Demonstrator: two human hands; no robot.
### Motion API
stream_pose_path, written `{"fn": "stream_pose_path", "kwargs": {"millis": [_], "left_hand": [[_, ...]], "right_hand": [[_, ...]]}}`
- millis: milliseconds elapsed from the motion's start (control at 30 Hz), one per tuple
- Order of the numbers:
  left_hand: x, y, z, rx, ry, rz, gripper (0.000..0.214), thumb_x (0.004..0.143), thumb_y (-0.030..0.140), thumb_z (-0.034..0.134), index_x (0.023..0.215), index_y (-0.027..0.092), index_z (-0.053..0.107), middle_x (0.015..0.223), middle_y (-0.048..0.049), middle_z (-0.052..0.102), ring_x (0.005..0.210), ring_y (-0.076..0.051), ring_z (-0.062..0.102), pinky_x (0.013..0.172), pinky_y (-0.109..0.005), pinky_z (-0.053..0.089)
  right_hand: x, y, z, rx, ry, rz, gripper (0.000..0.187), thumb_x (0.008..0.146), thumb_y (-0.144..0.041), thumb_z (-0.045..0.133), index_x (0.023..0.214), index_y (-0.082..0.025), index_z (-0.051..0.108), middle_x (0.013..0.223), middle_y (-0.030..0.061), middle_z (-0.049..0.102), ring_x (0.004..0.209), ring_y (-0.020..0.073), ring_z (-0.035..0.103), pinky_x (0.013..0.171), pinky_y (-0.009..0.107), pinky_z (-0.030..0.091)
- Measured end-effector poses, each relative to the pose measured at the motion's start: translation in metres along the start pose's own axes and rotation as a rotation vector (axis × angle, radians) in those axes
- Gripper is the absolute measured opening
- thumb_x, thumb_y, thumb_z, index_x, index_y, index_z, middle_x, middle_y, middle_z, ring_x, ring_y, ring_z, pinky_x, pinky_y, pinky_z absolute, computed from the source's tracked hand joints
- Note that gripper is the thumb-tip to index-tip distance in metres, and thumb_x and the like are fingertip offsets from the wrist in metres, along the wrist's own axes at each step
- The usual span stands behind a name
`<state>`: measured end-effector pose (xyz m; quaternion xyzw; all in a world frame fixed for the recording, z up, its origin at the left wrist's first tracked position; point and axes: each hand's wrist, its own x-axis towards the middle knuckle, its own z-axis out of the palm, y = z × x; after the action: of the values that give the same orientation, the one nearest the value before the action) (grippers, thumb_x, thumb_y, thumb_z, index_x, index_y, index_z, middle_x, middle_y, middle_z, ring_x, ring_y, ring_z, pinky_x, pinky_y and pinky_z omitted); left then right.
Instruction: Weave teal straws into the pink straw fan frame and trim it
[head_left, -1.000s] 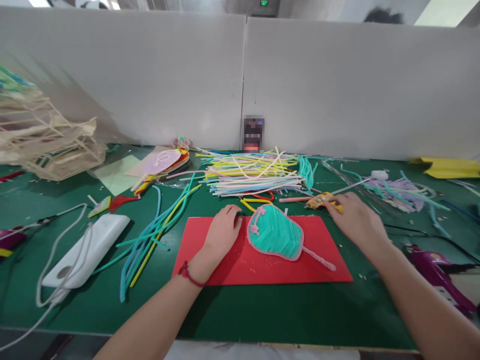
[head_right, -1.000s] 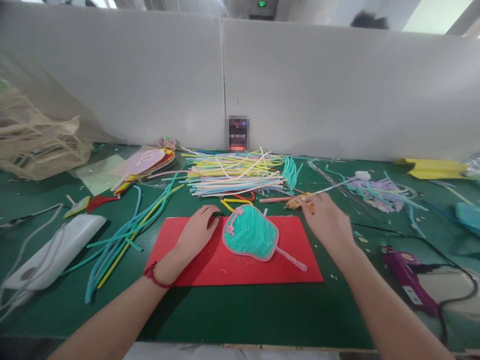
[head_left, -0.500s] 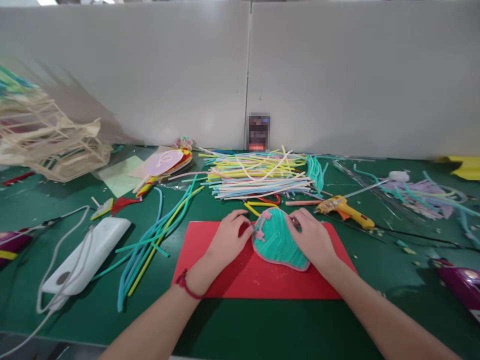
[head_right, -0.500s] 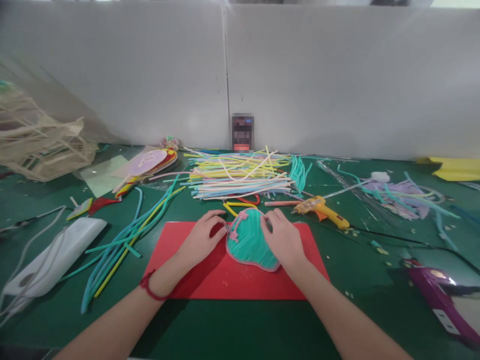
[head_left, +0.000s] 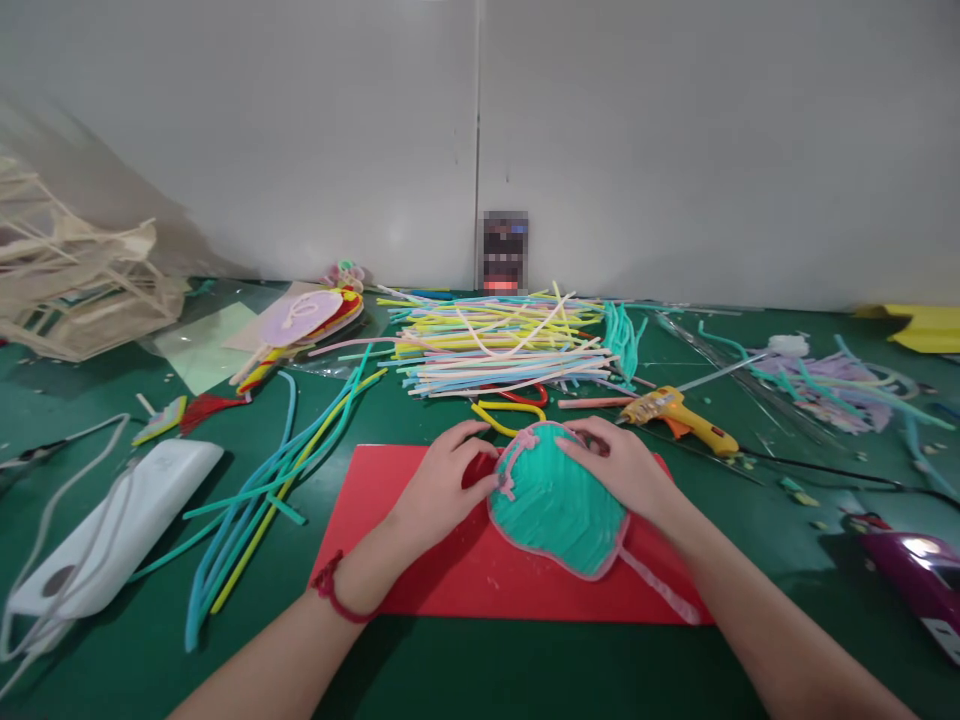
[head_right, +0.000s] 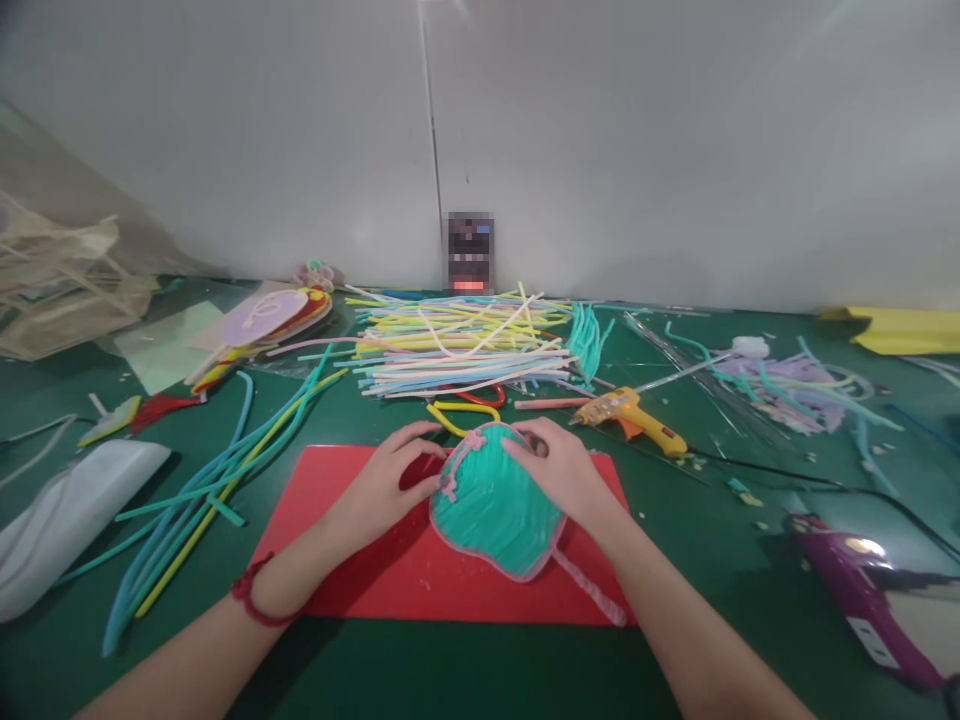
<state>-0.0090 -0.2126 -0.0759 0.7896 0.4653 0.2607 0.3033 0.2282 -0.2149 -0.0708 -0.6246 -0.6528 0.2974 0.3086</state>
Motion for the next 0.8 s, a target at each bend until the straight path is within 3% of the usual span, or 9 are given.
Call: {"fn": "stream_pose_path", "kwargs": {"millis": [133,267,333,500,600,800], "left_hand": [[0.003,-0.004,0.001,-0.362,0.170,-0.073,0.027,0.087,0.037,0.046,0.107,0.021,0.056,0.122,-0.0091,0.055,0.117,-0.021,0.049,0.103,-0.042,0.036],[0.007,-0.005,-0.002,-0.948,0.294,-0.267,0.050,0.085,0.047,0.047,0.125,0.018,0.041,0.115,-0.0148,0.061,0.106,-0.025,0.059,0.095,-0.044,0.043],[0.009,-0.005,-0.005,-1.074,0.296,-0.337,0.054,0.082,0.046,0.053,0.125,0.016,0.040,0.114,-0.0167,0.062,0.104,-0.026,0.060,0.093,-0.045,0.045],[0.010,-0.004,-0.008,-0.945,0.395,-0.349,0.046,0.077,0.041,0.061,0.113,0.015,0.051,0.119,-0.0157,0.059,0.113,-0.026,0.054,0.094,-0.039,0.044],[0.011,-0.005,-0.006,-0.888,0.372,-0.304,0.044,0.076,0.041,0.061,0.111,0.017,0.052,0.118,-0.0119,0.060,0.113,-0.023,0.054,0.095,-0.036,0.042],[0.018,-0.008,-0.005,-0.837,0.285,-0.317,0.049,0.070,0.042,0.066,0.110,0.016,0.055,0.083,-0.0040,0.069,0.085,-0.019,0.063,0.076,-0.029,0.048]], "right_hand": [[0.001,-0.004,0.003,0.384,-0.077,0.113,0.029,0.074,-0.047,0.061,0.085,-0.020,0.063,0.080,0.0020,0.065,0.072,0.0171,0.059,0.064,0.028,0.046],[-0.003,-0.008,0.020,0.744,0.094,0.148,0.028,0.071,-0.046,0.066,0.084,-0.022,0.059,0.084,0.0013,0.063,0.076,0.0161,0.057,0.066,0.027,0.045],[-0.005,-0.008,0.029,0.827,0.119,0.128,0.028,0.070,-0.044,0.067,0.083,-0.022,0.058,0.081,0.0008,0.062,0.075,0.0160,0.056,0.066,0.027,0.045],[-0.005,-0.003,0.037,0.899,0.112,0.104,0.026,0.070,-0.043,0.068,0.082,-0.022,0.058,0.078,0.0001,0.061,0.072,0.0151,0.054,0.065,0.027,0.044],[-0.001,-0.001,0.035,0.909,0.139,0.059,0.025,0.070,-0.041,0.068,0.083,-0.023,0.058,0.082,-0.0003,0.060,0.075,0.0148,0.054,0.067,0.026,0.043],[0.002,0.001,0.036,0.859,0.063,0.042,0.023,0.073,-0.040,0.066,0.084,-0.022,0.057,0.079,0.0000,0.060,0.072,0.0145,0.053,0.065,0.026,0.042]]}}
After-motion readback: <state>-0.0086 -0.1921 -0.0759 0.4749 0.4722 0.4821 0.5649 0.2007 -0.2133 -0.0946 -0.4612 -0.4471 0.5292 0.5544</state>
